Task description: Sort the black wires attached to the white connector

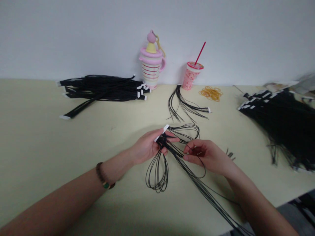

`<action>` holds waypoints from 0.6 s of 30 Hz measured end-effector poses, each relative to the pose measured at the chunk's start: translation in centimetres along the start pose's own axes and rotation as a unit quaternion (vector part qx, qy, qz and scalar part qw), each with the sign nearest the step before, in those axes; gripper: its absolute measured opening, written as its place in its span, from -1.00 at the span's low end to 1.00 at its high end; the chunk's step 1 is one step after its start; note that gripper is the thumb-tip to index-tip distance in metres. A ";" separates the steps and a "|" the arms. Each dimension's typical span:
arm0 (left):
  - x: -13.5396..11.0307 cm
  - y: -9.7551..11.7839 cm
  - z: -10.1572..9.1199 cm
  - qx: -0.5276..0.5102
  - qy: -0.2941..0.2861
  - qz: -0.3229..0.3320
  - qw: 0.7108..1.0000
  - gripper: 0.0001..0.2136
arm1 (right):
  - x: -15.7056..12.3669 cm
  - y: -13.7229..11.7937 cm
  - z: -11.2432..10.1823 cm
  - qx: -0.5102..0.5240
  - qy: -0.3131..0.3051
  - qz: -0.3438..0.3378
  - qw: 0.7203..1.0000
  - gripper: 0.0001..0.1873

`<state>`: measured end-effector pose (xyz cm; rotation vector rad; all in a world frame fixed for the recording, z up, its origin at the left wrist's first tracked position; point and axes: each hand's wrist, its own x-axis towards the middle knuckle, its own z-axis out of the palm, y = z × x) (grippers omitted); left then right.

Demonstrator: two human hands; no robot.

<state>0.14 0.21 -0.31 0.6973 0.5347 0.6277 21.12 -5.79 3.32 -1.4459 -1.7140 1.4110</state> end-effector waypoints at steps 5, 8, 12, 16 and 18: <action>0.1 -0.1 -0.1 -0.002 -0.014 0.011 1.000 -0.71 | 0.2 -0.2 0.6 -0.173 0.077 -0.076 0.979 -0.85; 0.1 -0.3 -0.1 0.001 -0.018 0.015 1.000 -0.71 | 0.2 -0.2 0.9 -0.195 0.077 -0.111 0.971 -0.84; 0.2 -0.5 -0.2 0.006 -0.027 0.022 0.999 -0.72 | 0.3 0.0 1.3 -0.203 0.077 -0.139 0.966 -0.84; 0.2 -0.6 -0.3 0.012 -0.030 0.028 0.999 -0.72 | 0.4 0.1 1.5 -0.200 0.070 -0.157 0.965 -0.84; 0.2 -0.5 -0.2 0.013 -0.025 0.028 0.999 -0.73 | 0.4 0.1 1.3 -0.203 0.074 -0.158 0.963 -0.85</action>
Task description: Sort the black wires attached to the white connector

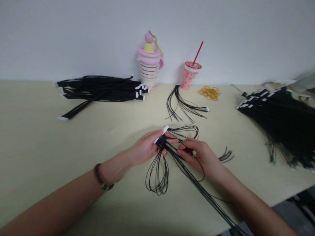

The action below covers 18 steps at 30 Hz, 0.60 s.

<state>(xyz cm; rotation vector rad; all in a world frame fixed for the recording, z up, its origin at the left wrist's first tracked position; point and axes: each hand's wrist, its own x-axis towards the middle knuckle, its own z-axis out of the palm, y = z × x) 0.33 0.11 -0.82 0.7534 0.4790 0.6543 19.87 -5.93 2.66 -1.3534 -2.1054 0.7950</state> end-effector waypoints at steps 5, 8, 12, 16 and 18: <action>0.0 0.2 0.2 0.002 0.004 -0.008 1.000 -0.71 | 0.1 -0.1 -0.7 -0.006 0.008 0.007 1.000 -0.82; 0.0 0.2 0.1 -0.003 0.005 -0.012 1.000 -0.70 | 0.0 -0.2 -1.2 -0.010 0.001 0.029 1.000 -0.78; -0.1 0.2 0.0 -0.008 0.002 -0.016 1.000 -0.69 | -0.2 -0.2 -2.4 0.044 -0.026 0.102 0.994 -0.73; -0.1 0.3 0.2 -0.003 0.010 -0.020 1.000 -0.71 | -0.5 0.3 -4.0 0.132 -0.016 0.120 0.984 -0.71; -0.1 0.4 0.4 0.004 0.014 -0.019 1.000 -0.71 | -0.6 0.5 -4.4 0.150 -0.006 0.118 0.982 -0.73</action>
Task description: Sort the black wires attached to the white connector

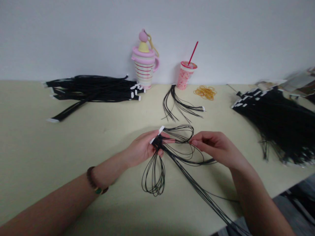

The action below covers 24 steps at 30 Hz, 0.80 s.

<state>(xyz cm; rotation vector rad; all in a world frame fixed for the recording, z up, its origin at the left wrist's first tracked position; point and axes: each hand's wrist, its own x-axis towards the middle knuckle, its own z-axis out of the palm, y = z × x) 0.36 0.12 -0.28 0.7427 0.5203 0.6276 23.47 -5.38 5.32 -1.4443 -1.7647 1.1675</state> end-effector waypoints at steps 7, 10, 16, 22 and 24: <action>0.0 0.0 -0.2 -0.003 0.005 -0.009 1.000 -0.70 | -0.2 0.0 -0.1 -0.045 -0.025 -0.018 0.999 -0.76; -0.1 0.0 -0.3 -0.003 0.004 -0.009 1.000 -0.70 | -0.3 0.0 -0.3 -0.072 -0.027 -0.019 0.997 -0.74; -0.2 0.3 0.0 0.000 0.019 -0.016 1.000 -0.71 | -0.5 0.2 -1.9 -0.109 0.043 -0.028 0.993 -0.74; -0.3 0.4 0.1 -0.009 0.023 -0.020 0.999 -0.71 | -0.7 0.8 -3.2 -0.216 0.024 0.049 0.975 -0.79; -0.3 0.3 0.0 -0.007 0.020 -0.014 1.000 -0.71 | -0.6 1.0 -2.9 -0.230 -0.034 0.058 0.971 -0.79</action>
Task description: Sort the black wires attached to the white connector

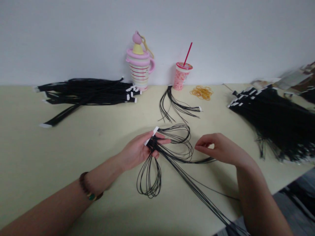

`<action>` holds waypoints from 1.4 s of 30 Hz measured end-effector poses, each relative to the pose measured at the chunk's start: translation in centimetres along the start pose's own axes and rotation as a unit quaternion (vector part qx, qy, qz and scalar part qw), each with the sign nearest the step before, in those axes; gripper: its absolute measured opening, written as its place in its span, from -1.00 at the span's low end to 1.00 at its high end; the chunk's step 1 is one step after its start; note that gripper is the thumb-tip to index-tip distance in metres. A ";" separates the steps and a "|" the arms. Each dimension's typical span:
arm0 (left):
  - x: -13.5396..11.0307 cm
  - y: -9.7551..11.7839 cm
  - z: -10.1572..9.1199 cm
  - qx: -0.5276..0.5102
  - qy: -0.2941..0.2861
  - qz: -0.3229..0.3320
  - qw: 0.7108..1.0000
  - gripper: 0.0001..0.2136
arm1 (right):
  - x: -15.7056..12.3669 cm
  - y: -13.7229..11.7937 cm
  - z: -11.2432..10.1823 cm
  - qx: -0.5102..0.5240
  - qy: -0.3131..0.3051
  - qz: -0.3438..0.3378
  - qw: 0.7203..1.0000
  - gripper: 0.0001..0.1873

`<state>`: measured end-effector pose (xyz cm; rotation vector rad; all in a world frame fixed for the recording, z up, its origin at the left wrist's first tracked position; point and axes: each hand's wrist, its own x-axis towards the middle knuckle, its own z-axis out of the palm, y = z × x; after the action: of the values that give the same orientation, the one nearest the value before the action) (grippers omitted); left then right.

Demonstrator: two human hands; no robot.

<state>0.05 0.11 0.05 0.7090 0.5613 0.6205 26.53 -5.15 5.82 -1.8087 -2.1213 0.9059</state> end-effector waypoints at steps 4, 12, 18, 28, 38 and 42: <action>0.0 -0.1 -0.2 0.002 -0.016 0.010 1.000 -0.71 | 0.1 -0.2 0.8 -0.009 -0.040 -0.022 0.999 -0.76; 0.1 -0.3 -0.2 0.000 -0.024 0.015 1.000 -0.71 | 0.2 -0.2 1.0 -0.018 -0.105 -0.055 0.993 -0.81; 0.0 0.0 -0.3 -0.014 -0.015 0.015 1.000 -0.71 | 0.5 -0.1 1.0 -0.002 -0.113 -0.067 0.991 -0.81; 0.0 0.3 -0.3 -0.019 -0.011 0.020 1.000 -0.72 | 0.8 1.1 0.7 0.220 0.000 -0.054 0.974 -0.57; 0.2 0.1 -0.4 0.002 -0.023 0.029 0.999 -0.71 | 1.2 0.5 1.5 0.269 -0.030 -0.043 0.962 -0.56; 0.2 0.0 -0.4 0.003 -0.028 0.036 0.999 -0.71 | 1.5 0.2 1.9 0.234 -0.042 -0.009 0.971 -0.69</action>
<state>-0.06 0.39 -0.25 0.7525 0.4873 0.6635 25.32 -4.33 3.88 -1.5293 -1.7632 1.3619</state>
